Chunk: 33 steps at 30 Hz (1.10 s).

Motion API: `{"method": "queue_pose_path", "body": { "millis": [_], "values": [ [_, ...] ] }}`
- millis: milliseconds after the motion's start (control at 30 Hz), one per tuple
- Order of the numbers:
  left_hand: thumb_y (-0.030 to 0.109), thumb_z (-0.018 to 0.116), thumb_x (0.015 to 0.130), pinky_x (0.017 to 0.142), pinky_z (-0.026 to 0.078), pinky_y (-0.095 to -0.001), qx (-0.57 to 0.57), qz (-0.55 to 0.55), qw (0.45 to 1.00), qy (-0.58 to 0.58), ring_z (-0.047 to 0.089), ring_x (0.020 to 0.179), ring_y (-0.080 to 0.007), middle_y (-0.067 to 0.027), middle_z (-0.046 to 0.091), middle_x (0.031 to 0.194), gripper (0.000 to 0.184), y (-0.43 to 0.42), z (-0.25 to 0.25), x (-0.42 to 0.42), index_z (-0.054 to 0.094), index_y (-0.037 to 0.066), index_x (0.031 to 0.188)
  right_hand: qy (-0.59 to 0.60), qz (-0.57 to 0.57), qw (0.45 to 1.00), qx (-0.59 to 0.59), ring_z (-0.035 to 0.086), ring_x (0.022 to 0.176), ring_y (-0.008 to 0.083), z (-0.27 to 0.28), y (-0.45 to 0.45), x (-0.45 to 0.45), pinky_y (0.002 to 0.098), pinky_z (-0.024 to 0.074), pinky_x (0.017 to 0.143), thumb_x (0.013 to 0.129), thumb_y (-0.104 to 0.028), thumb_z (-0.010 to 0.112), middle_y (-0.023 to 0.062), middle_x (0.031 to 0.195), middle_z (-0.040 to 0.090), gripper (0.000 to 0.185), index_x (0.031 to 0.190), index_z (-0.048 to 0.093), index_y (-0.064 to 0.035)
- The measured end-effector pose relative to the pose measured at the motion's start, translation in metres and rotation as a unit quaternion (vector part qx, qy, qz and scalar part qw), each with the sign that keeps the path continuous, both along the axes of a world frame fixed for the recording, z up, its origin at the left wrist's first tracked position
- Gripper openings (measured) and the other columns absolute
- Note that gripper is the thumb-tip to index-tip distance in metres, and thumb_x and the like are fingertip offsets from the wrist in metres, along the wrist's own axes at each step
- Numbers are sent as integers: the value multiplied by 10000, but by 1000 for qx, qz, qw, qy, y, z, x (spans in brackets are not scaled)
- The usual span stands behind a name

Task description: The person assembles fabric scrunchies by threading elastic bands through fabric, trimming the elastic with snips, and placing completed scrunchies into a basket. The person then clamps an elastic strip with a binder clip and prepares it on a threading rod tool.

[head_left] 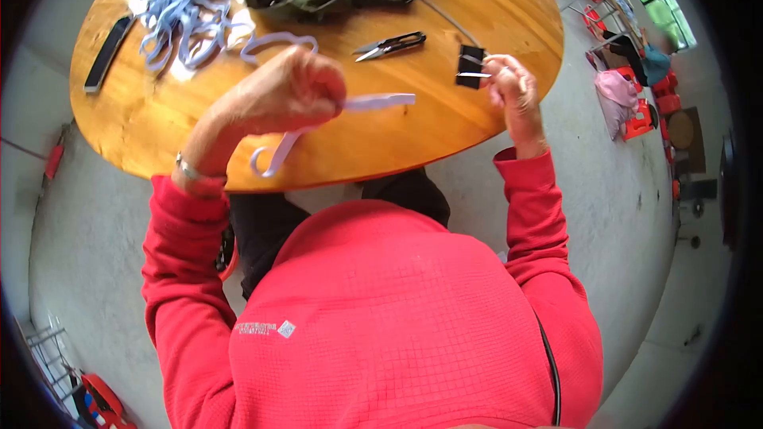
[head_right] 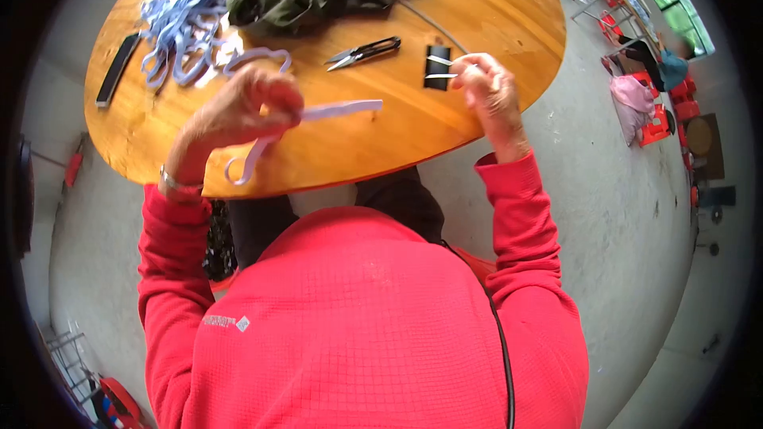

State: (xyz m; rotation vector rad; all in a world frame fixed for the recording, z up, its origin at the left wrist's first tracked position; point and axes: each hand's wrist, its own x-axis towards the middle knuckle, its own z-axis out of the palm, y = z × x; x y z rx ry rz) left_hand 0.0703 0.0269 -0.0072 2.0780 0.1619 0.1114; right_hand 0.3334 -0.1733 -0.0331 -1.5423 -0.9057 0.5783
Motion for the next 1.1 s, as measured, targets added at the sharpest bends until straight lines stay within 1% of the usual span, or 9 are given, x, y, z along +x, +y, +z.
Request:
{"method": "queue_pose_path", "body": {
  "millis": [200, 233, 333, 367, 500, 633, 733, 833, 1100],
  "values": [
    [-15, 584, 776, 520, 383, -212, -70, 53, 996, 24, 448, 597, -32, 34, 510, 627, 19, -5, -18, 10, 600, -5, 771, 25, 2, 999, -33, 400, 538, 14, 5, 3, -10, 166, 309, 499, 799, -316, 619, 4, 704, 582, 307, 907, 607, -29],
    [48, 613, 771, 522, 412, -263, -69, 50, 995, 43, 518, 566, -90, -10, 558, 620, 44, -7, -19, 11, 596, 8, 777, 30, 5, 999, -33, 398, 536, 15, 3, 3, -11, 167, 308, 495, 799, -316, 621, -1, 698, 578, 305, 904, 606, -30],
    [136, 636, 757, 541, 442, -338, 306, 155, 938, 48, 585, 573, -225, -94, 597, 636, 120, -27, -9, 14, 597, 27, 790, -9, -1, 999, -46, 396, 533, 13, -1, 4, -17, 169, 304, 484, 804, -327, 621, -12, 684, 568, 303, 889, 604, -36],
    [232, 639, 750, 585, 454, -412, 331, 159, 927, 72, 592, 647, -336, -156, 600, 666, 201, -29, -4, 17, 587, 42, 789, -6, 3, 998, -55, 390, 547, 5, -2, 4, -17, 168, 302, 492, 805, -293, 633, -31, 678, 554, 271, 871, 596, -33],
    [279, 619, 764, 621, 453, -451, 378, 133, 906, 132, 597, 701, -359, -163, 601, 670, 245, -37, 7, 32, 573, 39, 790, -23, -6, 997, -78, 409, 601, 0, 0, 6, -24, 164, 313, 530, 800, -208, 659, -47, 694, 535, 220, 865, 580, -13],
    [246, 591, 782, 636, 469, -465, 397, 148, 894, 146, 607, 712, -363, -168, 618, 707, 223, -36, -9, 47, 583, 27, 825, -34, 6, 996, -81, 485, 694, 32, 3, 5, -26, 190, 396, 629, 802, -221, 669, -17, 744, 566, 262, 893, 570, 4],
    [206, 577, 772, 629, 474, -465, 426, 172, 879, 126, 612, 703, -364, -167, 622, 703, 182, -40, -12, 50, 604, 28, 797, -32, 10, 996, -86, 493, 701, 35, 1, 6, -25, 191, 404, 640, 806, -229, 664, -15, 748, 569, 267, 898, 571, 3],
    [166, 567, 752, 623, 477, -464, 444, 124, 872, 164, 615, 694, -362, -169, 623, 690, 148, -33, -5, 53, 623, 29, 746, -35, 13, 996, -85, 482, 688, 28, 0, 6, -24, 187, 396, 624, 811, -238, 655, -16, 753, 568, 265, 900, 573, -3],
    [163, 576, 748, 624, 477, -469, 427, 161, 884, 99, 615, 698, -364, -163, 616, 663, 133, -37, -11, 57, 619, 39, 723, 54, 79, 995, -32, 433, 599, 23, 7, 11, -34, 170, 357, 551, 814, -291, 643, -10, 763, 572, 300, 924, 591, -17]
  ]
}}
